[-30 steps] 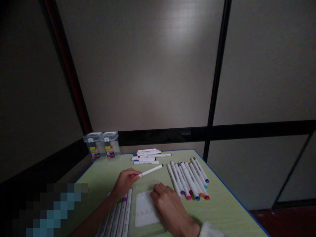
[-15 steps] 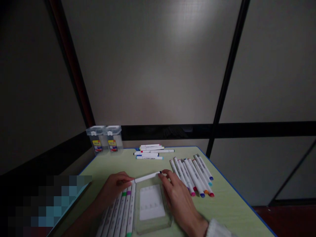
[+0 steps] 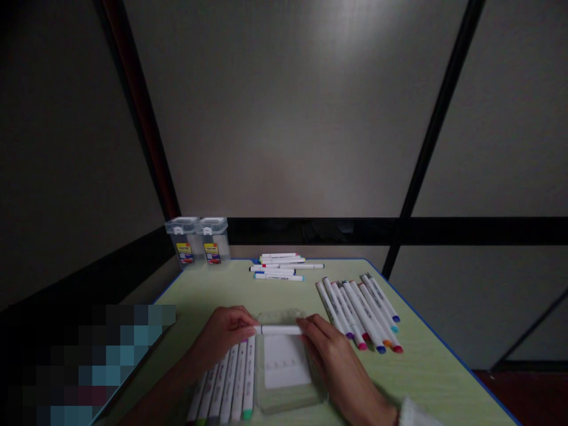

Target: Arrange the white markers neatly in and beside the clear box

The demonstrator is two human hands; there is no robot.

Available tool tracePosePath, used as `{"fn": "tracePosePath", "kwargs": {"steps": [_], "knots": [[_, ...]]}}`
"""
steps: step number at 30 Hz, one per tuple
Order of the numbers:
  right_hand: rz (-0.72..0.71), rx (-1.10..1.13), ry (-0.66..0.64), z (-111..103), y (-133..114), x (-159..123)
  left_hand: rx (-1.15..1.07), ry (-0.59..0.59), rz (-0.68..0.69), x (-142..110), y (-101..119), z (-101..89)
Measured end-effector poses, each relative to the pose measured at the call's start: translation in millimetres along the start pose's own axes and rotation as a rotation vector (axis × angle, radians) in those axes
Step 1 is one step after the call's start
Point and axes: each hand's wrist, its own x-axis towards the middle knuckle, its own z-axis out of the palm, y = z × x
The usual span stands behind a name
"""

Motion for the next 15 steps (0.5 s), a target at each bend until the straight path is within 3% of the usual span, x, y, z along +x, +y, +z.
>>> {"fn": "tracePosePath", "kwargs": {"steps": [15], "knots": [[0.078,0.032,-0.041,4.3,1.5,0.8,-0.294,0.042,-0.167,0.4,-8.5,1.9]]}}
